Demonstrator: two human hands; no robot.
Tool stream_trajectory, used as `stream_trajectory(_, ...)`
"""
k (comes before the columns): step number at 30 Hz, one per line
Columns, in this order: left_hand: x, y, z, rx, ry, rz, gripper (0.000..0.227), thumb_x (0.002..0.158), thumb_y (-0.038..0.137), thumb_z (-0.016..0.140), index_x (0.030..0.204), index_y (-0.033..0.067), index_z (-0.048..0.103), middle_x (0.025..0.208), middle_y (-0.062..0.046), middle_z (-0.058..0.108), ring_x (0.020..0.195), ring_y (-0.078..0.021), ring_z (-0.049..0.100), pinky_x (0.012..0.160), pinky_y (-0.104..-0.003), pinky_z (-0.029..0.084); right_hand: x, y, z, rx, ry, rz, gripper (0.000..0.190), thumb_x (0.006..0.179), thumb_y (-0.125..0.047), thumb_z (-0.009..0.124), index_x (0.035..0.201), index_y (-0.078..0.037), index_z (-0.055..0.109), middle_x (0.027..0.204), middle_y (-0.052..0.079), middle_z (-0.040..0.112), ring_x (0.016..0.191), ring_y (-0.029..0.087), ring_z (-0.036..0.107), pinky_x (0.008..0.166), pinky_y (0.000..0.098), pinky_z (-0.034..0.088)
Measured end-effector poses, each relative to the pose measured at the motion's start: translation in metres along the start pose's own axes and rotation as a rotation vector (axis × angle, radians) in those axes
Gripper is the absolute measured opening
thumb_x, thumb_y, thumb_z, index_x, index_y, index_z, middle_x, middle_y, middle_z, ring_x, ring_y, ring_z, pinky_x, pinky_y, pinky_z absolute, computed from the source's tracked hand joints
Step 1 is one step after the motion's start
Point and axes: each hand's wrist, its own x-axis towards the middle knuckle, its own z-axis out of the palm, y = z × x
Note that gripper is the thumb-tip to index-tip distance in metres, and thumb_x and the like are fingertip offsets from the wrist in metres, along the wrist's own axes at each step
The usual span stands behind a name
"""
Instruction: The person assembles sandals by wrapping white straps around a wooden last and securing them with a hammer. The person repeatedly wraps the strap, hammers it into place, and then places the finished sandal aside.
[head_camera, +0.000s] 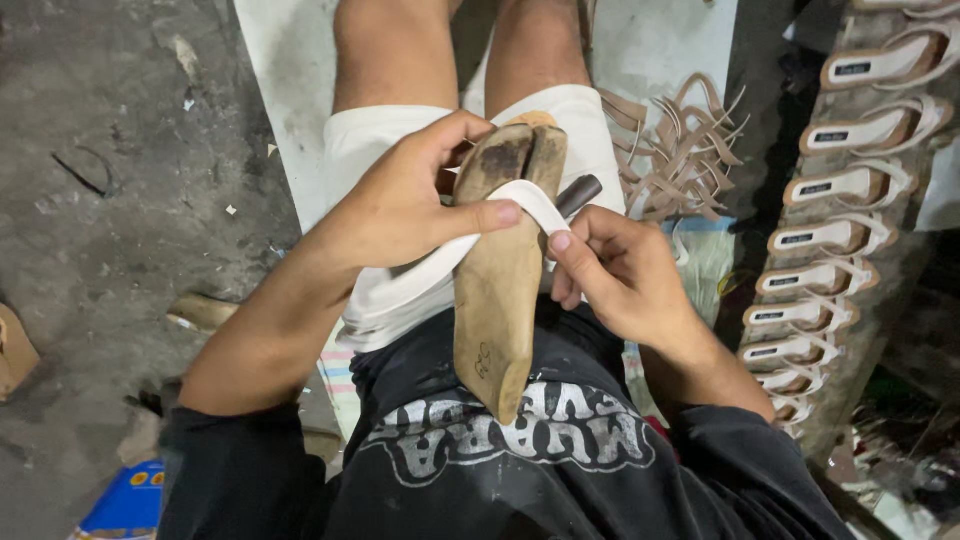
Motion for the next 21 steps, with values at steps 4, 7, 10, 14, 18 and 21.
stream_trajectory(4,-0.002,0.007,0.002,-0.067,-0.001,-0.043,0.052,0.089,0.02,0.084,0.13,0.0025,0.057,0.117,-0.005,0.07,0.109,-0.0117,0.068,0.095,-0.031,0.059,0.002,0.009,-0.004,0.085,-0.086,-0.09,0.027,0.107,-0.02,0.055,0.089,-0.001,0.062,0.076,0.004,0.07,0.069,0.01,0.066,0.064,0.0252,0.055)
stream_trajectory(7,-0.004,0.009,0.006,-0.076,-0.014,0.001,0.052,0.089,0.018,0.085,0.13,0.0027,0.056,0.117,-0.005,0.069,0.111,-0.0121,0.067,0.096,-0.031,0.058,0.004,0.012,-0.012,0.009,-0.125,-0.139,0.032,0.11,-0.021,0.053,0.088,-0.001,0.064,0.076,0.003,0.068,0.074,0.009,0.063,0.071,0.026,0.052)
stream_trajectory(10,-0.005,0.011,0.007,-0.074,-0.013,0.019,0.055,0.088,0.018,0.086,0.131,0.0033,0.054,0.117,-0.004,0.067,0.11,-0.012,0.067,0.094,-0.03,0.057,0.005,0.011,-0.016,0.045,-0.168,-0.136,0.033,0.11,-0.021,0.054,0.087,-0.001,0.065,0.076,0.002,0.067,0.076,0.009,0.062,0.072,0.0262,0.051)
stream_trajectory(14,-0.01,0.011,0.007,-0.09,0.017,-0.003,0.05,0.091,0.016,0.084,0.13,0.0039,0.055,0.115,-0.003,0.067,0.11,-0.0115,0.066,0.095,-0.029,0.056,0.01,0.01,-0.015,0.041,-0.226,-0.113,0.031,0.109,-0.02,0.054,0.088,0.0,0.065,0.078,0.003,0.068,0.076,0.01,0.063,0.071,0.0262,0.052)
stream_trajectory(18,-0.011,0.006,0.007,-0.17,0.075,-0.003,0.045,0.093,0.012,0.083,0.128,0.003,0.056,0.117,-0.003,0.064,0.111,-0.011,0.064,0.098,-0.029,0.054,0.02,0.009,-0.028,-0.089,-0.215,-0.197,0.026,0.107,-0.02,0.056,0.099,0.002,0.067,0.088,0.007,0.07,0.083,0.012,0.063,0.076,0.027,0.052)
stream_trajectory(21,-0.008,0.002,0.006,-0.166,0.141,-0.038,0.045,0.091,0.009,0.083,0.126,0.0024,0.056,0.115,-0.003,0.063,0.109,-0.0114,0.062,0.098,-0.028,0.053,0.04,0.015,-0.057,0.048,-0.123,-0.262,0.028,0.108,-0.024,0.053,0.105,0.001,0.065,0.094,0.007,0.071,0.087,0.014,0.067,0.081,0.0282,0.055)
